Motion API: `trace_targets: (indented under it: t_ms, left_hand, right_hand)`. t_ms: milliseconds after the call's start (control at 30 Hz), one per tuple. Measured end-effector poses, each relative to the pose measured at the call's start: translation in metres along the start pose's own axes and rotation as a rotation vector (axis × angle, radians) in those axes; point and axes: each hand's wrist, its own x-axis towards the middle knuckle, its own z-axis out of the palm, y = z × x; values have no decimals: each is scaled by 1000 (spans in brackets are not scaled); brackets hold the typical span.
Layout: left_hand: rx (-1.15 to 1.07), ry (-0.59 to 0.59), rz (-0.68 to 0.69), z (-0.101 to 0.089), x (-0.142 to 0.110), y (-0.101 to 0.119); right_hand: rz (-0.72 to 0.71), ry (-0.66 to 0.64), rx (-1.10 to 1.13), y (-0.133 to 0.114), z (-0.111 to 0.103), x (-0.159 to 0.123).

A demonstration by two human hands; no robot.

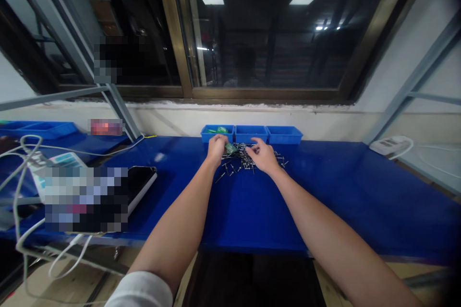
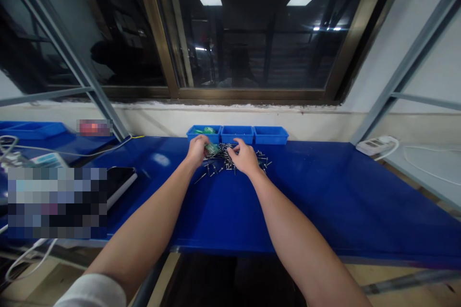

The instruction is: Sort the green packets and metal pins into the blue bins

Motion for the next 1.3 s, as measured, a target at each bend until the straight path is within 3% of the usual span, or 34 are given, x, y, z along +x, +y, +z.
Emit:
trace_targets:
  t_ms: [200,367,467,600,700,800,933,1167,1300]
  left_hand:
    - [-94,139,-120,-14,8,2]
    - [-138,220,21,-17,17,3]
    - [-189,146,123,-17,17,6]
    - [-186,-77,19,-17,12,5]
    - [-145,-81,-42,-18,9,4]
    - [-102,-66,-1,-18,10,4]
    - [131,-35,68,-20,14,1]
    - [946,-14,144,-25,10,-9]
    - [1149,8,194,-19,4,-17]
  right_hand:
    - [-8,-38,-43,1,-1,-1]
    - [-34,-55,-41,2,-1,0]
    - [-51,-54,-41,3,0,1]
    - [-71,-60,-39,5,-1,1]
    - [-73,-78,-46,5,-1,1]
    - [-70,-83,-67,5,-1,1]
    - [-51,-53,-128,5,-1,2]
    - [-12,14,-203,12,-3,4]
    - [-8,0,-219,16,-3,6]
